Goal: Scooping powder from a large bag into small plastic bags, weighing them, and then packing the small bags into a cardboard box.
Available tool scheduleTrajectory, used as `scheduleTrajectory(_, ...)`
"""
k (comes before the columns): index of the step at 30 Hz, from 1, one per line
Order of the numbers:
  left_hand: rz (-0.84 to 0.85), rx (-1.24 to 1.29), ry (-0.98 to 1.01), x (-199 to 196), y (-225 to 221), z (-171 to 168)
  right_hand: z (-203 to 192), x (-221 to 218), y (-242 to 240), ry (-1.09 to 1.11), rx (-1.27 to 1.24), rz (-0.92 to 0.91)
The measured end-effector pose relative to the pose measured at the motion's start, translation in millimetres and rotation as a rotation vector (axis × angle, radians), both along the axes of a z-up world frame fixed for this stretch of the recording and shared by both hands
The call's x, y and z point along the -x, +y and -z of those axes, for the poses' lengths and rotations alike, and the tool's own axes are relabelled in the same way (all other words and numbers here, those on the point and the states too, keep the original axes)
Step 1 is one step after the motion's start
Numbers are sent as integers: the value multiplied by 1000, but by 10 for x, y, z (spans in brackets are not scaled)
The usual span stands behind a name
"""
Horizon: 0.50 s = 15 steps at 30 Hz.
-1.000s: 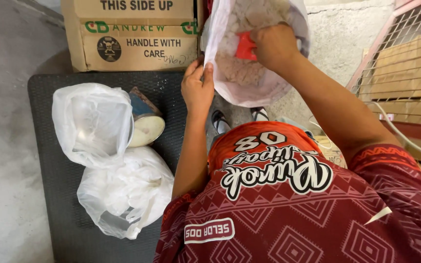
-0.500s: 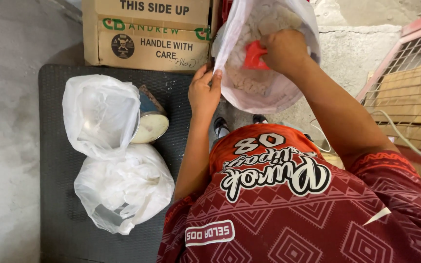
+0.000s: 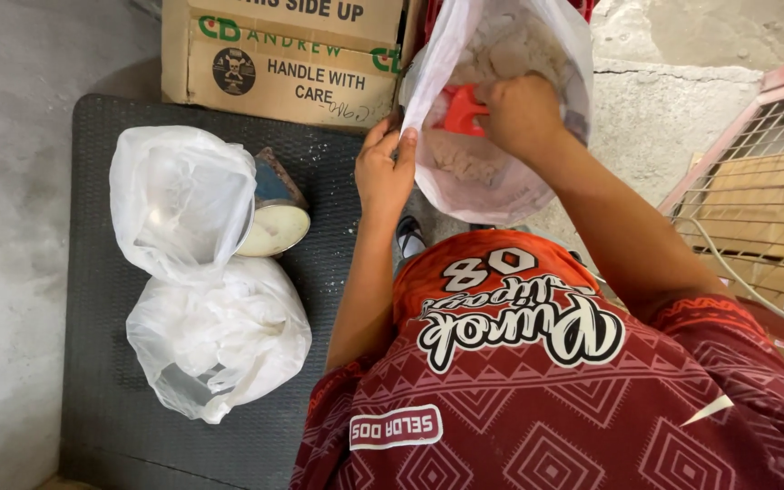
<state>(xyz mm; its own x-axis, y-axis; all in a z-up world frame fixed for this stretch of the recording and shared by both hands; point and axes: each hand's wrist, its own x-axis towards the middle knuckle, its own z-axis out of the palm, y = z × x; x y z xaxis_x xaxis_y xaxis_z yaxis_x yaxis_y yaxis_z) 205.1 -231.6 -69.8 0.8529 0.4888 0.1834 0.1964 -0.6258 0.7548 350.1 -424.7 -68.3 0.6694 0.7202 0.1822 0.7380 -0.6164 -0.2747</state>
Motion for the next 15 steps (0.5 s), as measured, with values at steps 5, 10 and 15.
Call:
scheduleTrajectory(5, -18, 0, -27, -8, -68, -57, 163, -47, 64, -34, -25, -59)
scheduleTrajectory(10, -55, -6, -51, 30, -121, 54, 20, 13, -158, 85, -187, -84)
scheduleTrajectory(15, -83, 1, -174, 72, -235, 30, -279, 119, -465, 133, -193, -62)
